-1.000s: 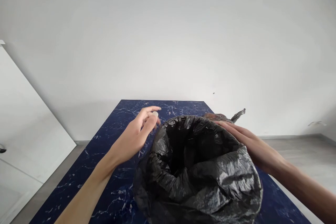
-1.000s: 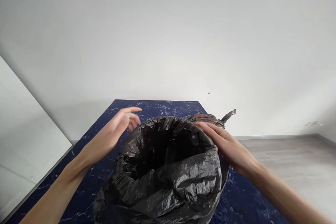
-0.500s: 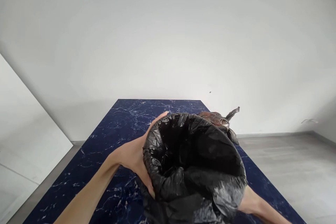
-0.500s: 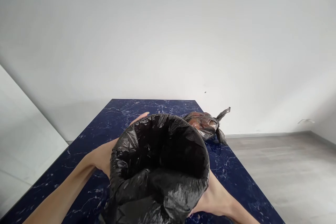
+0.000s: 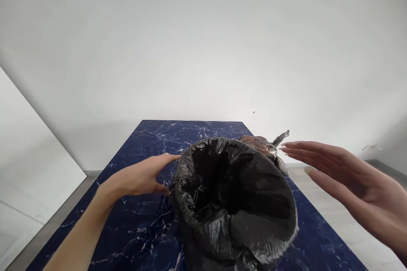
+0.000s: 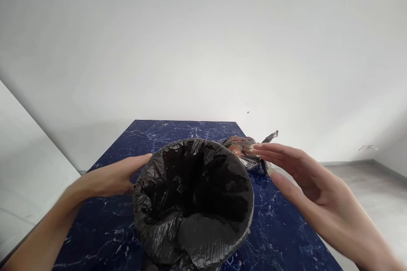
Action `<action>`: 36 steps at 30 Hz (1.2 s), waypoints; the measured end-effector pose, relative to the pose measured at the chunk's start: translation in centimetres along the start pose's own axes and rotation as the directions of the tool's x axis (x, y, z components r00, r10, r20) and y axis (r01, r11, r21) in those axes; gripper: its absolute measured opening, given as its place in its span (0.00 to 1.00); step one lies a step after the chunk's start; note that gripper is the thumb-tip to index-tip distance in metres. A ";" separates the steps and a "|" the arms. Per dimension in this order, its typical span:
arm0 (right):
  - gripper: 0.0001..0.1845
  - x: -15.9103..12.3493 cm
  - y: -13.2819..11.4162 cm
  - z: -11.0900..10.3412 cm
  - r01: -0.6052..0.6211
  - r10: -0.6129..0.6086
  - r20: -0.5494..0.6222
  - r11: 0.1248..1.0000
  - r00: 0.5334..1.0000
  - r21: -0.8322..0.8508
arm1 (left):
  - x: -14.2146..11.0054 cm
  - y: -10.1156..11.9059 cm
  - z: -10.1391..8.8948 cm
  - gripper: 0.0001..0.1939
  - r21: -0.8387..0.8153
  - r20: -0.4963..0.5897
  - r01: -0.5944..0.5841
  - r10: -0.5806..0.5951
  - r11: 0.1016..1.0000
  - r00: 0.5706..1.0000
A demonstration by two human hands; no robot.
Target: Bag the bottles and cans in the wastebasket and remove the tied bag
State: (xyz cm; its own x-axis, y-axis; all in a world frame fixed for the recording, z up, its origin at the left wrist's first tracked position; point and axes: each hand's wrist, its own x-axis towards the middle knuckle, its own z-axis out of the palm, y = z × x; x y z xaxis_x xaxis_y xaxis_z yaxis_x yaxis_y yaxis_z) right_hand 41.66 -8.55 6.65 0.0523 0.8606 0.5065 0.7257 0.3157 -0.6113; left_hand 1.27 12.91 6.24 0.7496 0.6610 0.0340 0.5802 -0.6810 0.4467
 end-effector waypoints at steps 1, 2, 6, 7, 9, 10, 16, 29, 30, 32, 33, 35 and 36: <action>0.25 -0.3 -0.9 0.4 0.041 -0.043 -0.043 0.998 0.998 -0.056 | -0.4 0.5 -0.5 0.36 0.046 -0.063 0.068 -0.065 0.997 0.996; 0.24 -0.5 -1.7 0.8 0.101 -0.106 -0.033 0.988 0.994 -0.118 | -0.7 1.4 -1.0 0.32 0.067 -0.142 0.099 -0.089 0.993 0.986; 0.28 -0.1 -4.1 3.1 0.494 -0.434 0.284 0.848 0.855 -0.192 | -1.6 6.5 -1.9 0.16 0.032 -0.601 -0.171 0.156 0.985 0.784; 0.29 0.2 -4.4 3.5 0.562 -0.495 0.318 0.809 0.809 -0.171 | -1.8 7.6 -1.8 0.14 0.040 -0.602 -0.306 0.267 0.951 0.753; 0.33 1.0 -5.0 4.1 0.613 -0.539 0.349 0.775 0.767 -0.151 | -2.3 9.1 -1.5 0.12 0.052 -0.513 -0.524 0.473 0.850 0.716; 0.35 1.3 -5.3 4.3 0.607 -0.530 0.355 0.780 0.770 -0.154 | -2.5 9.5 -1.4 0.11 0.049 -0.445 -0.578 0.536 0.815 0.718; 0.38 2.9 -6.9 3.1 0.482 -0.428 0.375 0.874 0.822 -0.060 | -3.0 10.7 -0.8 0.20 0.025 -0.201 -0.544 0.537 0.839 0.819; 0.03 12.8 -8.9 12.6 0.503 0.152 0.940 0.812 0.305 -0.295 | -3.3 11.5 -1.2 0.28 0.008 -0.228 -0.512 0.500 0.859 0.835; 0.04 12.9 -8.6 13.7 0.497 0.160 0.950 0.822 0.267 -0.278 | -3.4 11.5 -1.3 0.28 0.007 -0.231 -0.514 0.501 0.858 0.834; 0.16 13.0 -7.9 15.1 0.481 0.156 0.963 0.842 0.220 -0.246 | -3.6 11.6 -1.4 0.27 0.003 -0.227 -0.509 0.497 0.861 0.838; 0.19 13.1 -7.7 15.5 0.472 0.150 0.966 0.849 0.212 -0.236 | -3.7 11.6 -1.4 0.26 0.002 -0.220 -0.498 0.486 0.867 0.846; 0.18 13.3 -7.5 15.1 0.458 0.106 0.971 0.867 0.216 -0.197 | -3.9 11.5 -1.4 0.26 -0.003 -0.198 -0.459 0.450 0.888 0.871; 0.14 13.4 -7.5 14.6 0.458 0.069 0.971 0.872 0.230 -0.171 | -3.9 11.5 -1.4 0.27 -0.008 -0.186 -0.436 0.427 0.900 0.885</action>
State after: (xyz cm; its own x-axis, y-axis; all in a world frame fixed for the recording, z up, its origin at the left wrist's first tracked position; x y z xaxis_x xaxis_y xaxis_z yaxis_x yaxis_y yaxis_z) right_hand 26.88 6.41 9.19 -0.6038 0.6076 -0.5159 0.7741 0.6014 -0.1977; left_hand 4.52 2.93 12.44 0.8519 0.3530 0.3868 0.1933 -0.8984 0.3943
